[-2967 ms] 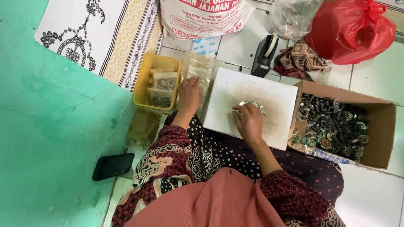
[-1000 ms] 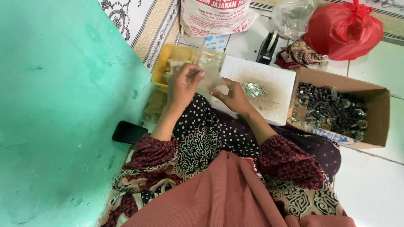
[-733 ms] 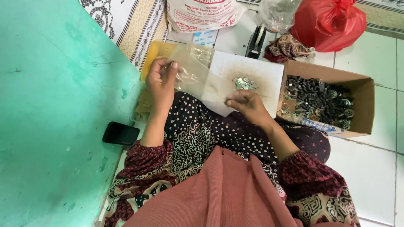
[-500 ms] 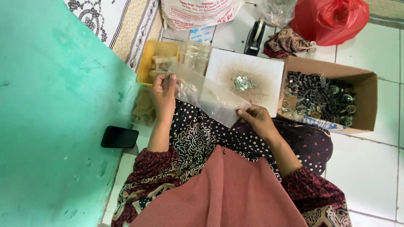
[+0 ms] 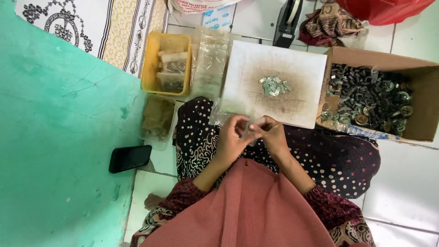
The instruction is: Sorting and packaging small metal caster wheels into individual plastic bags on the floor.
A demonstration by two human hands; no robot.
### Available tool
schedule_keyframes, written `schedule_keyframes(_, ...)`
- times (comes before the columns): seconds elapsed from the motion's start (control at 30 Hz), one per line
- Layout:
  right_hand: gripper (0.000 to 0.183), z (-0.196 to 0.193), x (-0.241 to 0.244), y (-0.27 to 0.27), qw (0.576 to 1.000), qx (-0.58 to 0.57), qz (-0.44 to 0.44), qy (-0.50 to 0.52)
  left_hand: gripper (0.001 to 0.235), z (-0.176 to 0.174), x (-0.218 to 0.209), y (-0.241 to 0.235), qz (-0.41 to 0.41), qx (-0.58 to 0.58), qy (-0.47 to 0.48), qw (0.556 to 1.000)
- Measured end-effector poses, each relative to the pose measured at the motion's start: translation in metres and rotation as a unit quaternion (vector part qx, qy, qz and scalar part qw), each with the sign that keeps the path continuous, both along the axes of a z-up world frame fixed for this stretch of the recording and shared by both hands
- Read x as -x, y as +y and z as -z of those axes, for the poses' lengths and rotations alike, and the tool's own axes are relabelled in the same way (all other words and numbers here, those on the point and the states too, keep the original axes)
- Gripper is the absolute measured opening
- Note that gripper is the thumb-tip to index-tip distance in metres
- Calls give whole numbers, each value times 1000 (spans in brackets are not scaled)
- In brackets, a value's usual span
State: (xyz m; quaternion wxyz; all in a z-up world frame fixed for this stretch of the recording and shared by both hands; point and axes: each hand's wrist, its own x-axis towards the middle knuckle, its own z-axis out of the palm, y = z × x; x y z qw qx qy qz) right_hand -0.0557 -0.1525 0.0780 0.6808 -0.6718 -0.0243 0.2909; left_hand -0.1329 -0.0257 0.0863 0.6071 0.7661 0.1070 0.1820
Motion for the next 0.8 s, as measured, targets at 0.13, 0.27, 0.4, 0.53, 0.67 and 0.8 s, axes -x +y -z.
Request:
schedule_keyframes(0.13,18,33,-7,-6,999,-30,7,26,63,16,-11,-4,-35,72,41,996)
schedule_keyframes(0.27,21,17,-12,-5,999,-31,1,32,46,4,-16,5,-37,95,44,994)
schedule_keyframes(0.4,22,-3,-19,2,1000,-30,5,7,30,11,-15,10,-53,70,40,995)
schedule_keyframes(0.53,23,4,-28,-5,999,-27,-6,-35,16,4,-15,24,-71,47,18,996)
schedule_keyframes(0.67,17,-7,-34,-10,996,37,-15,-85,11,-19,-17,31,-103,-1,-16,995)
schedule_keyframes(0.8,13,-9,-35,-11,995,43,-2,-91,15,-17,-17,26,-84,-53,-36,994)
